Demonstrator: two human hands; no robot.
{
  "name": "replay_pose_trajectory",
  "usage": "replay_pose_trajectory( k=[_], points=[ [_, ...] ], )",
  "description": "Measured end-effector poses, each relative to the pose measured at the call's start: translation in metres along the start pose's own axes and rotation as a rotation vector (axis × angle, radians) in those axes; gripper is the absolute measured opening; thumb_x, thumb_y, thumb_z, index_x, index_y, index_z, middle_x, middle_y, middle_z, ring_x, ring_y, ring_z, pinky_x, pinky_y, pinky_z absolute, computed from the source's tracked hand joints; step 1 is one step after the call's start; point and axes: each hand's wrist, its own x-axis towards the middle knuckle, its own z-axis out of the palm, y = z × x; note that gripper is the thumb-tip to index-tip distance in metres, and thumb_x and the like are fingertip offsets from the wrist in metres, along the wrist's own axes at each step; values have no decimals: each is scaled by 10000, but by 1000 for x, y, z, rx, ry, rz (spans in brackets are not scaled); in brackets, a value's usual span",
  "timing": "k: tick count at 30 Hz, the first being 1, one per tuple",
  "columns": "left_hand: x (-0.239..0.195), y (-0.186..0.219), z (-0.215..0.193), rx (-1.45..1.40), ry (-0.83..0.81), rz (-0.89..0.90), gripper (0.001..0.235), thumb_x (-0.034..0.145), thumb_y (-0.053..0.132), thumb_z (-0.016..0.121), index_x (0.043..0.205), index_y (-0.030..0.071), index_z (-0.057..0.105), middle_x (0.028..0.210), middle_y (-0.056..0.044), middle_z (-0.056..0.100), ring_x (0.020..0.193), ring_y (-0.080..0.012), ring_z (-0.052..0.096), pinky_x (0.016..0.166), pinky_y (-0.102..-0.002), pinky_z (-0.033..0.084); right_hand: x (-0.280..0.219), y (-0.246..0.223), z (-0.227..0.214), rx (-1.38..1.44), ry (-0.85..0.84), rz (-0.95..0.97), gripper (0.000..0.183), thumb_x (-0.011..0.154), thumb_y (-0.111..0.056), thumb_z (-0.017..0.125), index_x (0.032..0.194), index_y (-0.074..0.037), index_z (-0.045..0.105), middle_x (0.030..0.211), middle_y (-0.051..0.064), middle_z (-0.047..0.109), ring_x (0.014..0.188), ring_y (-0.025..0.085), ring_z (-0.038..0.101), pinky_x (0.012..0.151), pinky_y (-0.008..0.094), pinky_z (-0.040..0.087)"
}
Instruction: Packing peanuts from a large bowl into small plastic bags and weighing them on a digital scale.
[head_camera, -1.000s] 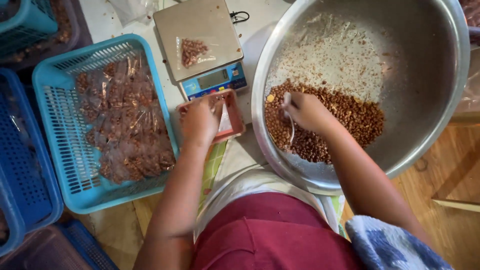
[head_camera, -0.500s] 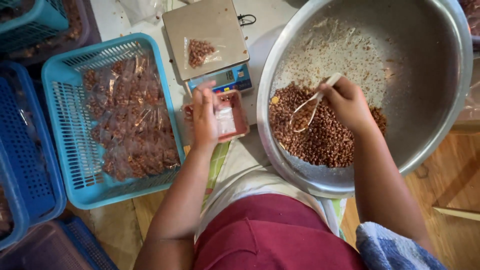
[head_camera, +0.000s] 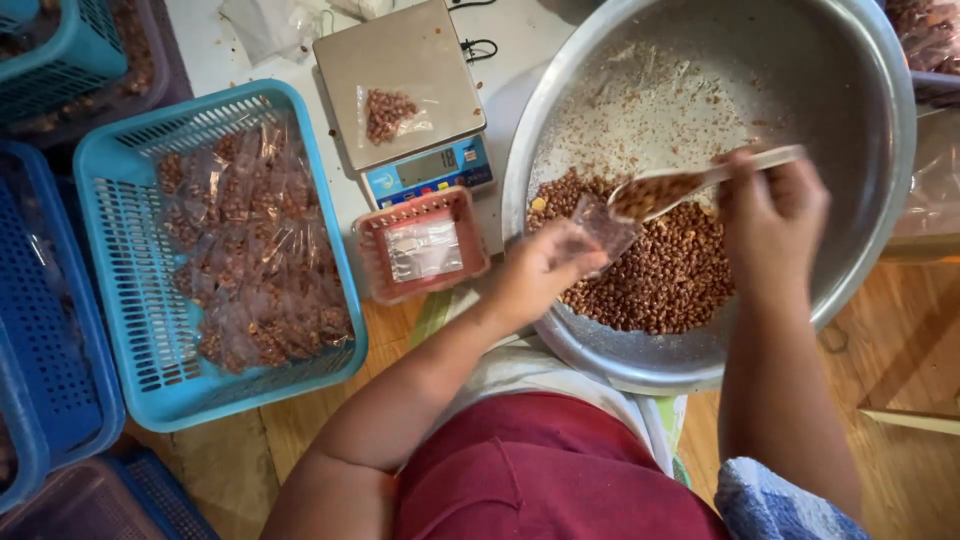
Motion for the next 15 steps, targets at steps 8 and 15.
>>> replay_pose_trajectory(
  k=[8,15],
  points=[
    [8,20,16,251,-39,-221,352,903,448,642,1170,221,606,1317,-128,710,1137,-334,739,857,-482,663,-23,-26,-21,-184,-19,-695,137,1214,-25,589,1129,73,634,1041,218,701,807,251,631,713,356,494],
    [14,10,18,322,-62,-312,561,862,280,731,1377,143,558,1297,-119,701,1141,-282,711,883,-400,659,-26,-28,-15,-18,-9,-473,133,1223,-51,576,1157,59,611,867,151,597,703,177,540,619,282,424]
  ],
)
